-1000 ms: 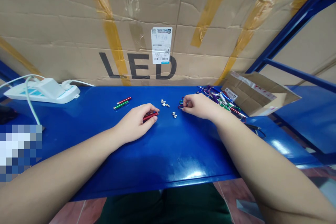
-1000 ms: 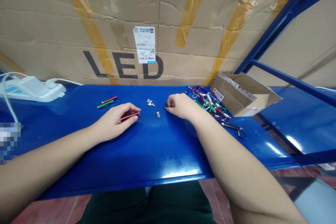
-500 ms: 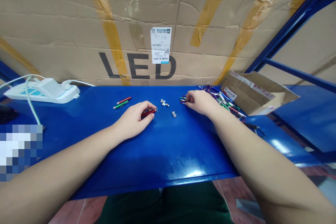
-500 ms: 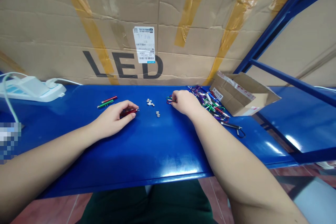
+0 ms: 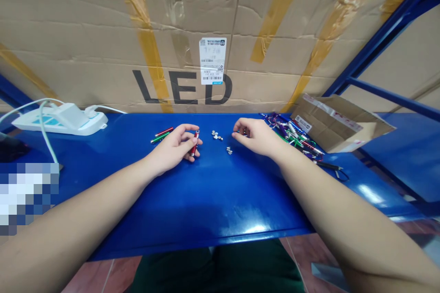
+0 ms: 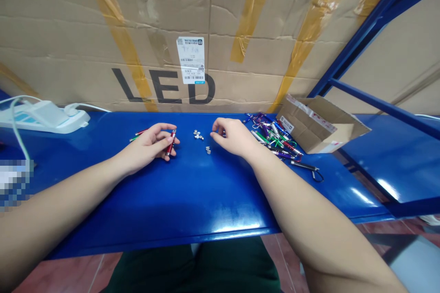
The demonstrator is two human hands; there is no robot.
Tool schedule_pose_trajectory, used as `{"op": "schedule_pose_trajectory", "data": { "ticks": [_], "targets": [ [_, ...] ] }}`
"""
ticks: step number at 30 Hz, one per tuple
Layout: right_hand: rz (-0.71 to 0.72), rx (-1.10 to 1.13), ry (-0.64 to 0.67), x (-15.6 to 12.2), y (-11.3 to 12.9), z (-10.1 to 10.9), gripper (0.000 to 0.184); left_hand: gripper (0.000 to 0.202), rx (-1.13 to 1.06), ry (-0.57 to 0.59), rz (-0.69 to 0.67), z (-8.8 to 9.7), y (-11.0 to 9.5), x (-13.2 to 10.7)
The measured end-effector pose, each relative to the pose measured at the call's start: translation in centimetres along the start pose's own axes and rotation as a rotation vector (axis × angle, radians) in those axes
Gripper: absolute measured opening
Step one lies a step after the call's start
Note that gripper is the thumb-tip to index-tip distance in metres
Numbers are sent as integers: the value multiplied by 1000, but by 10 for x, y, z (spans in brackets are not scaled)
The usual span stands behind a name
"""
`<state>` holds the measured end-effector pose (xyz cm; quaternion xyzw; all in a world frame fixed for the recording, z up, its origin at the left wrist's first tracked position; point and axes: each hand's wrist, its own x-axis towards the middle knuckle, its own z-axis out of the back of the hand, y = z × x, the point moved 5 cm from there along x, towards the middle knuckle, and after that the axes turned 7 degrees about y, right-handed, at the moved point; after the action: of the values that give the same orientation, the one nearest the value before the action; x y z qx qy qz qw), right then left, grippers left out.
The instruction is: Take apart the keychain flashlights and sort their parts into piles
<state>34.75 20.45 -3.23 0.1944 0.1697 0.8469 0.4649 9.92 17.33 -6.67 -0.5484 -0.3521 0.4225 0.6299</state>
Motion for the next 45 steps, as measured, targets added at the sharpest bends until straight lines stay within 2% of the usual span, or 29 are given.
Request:
{"op": "schedule_pose_trajectory", "data": {
  "ticks": [3, 7, 11, 15, 18, 22, 25, 28, 32, 35, 38, 43, 45],
  "targets": [
    [71, 250, 56, -3, 25, -13, 24, 43, 124, 38, -45, -7, -6, -4],
    [143, 368, 153, -6, 50, -30, 23, 30, 380, 66, -207, -15, -18, -12],
    [242, 271, 197, -9, 58, -30, 17, 22, 646, 48, -392, -17, -27, -17],
    [340, 111, 266, -13, 60, -27, 21, 14, 775, 81, -537, -20, -30, -19],
    [249, 253, 336, -13, 55, -28, 22, 19, 853, 120, -575, -25, -30, -21],
    [-21, 731, 523, -13, 45, -40, 22, 26, 999, 150, -683, -31, -36, -26],
    [-212, 1034, 582, -13, 42, -48, 20, 30, 1155, 121, -763, -35, -40, -28],
    [-326, 1169, 576, -13, 42, -51, 19, 33, 1207, 81, -745, -36, -40, -28],
    [-277, 1161, 535, -13, 44, -48, 23, 35, 1102, 113, -620, -36, -36, -25],
    [-160, 1019, 485, -12, 47, -42, 32, 32, 924, 199, -492, -34, -30, -21],
    [-79, 878, 496, -13, 50, -39, 39, 31, 788, 293, -393, -33, -24, -17],
    [-23, 765, 575, -15, 50, -38, 41, 32, 701, 459, -355, -34, -21, -15],
    [-6, 732, 597, -16, 50, -40, 41, 33, 696, 490, -347, -34, -20, -16]
  ]
}}
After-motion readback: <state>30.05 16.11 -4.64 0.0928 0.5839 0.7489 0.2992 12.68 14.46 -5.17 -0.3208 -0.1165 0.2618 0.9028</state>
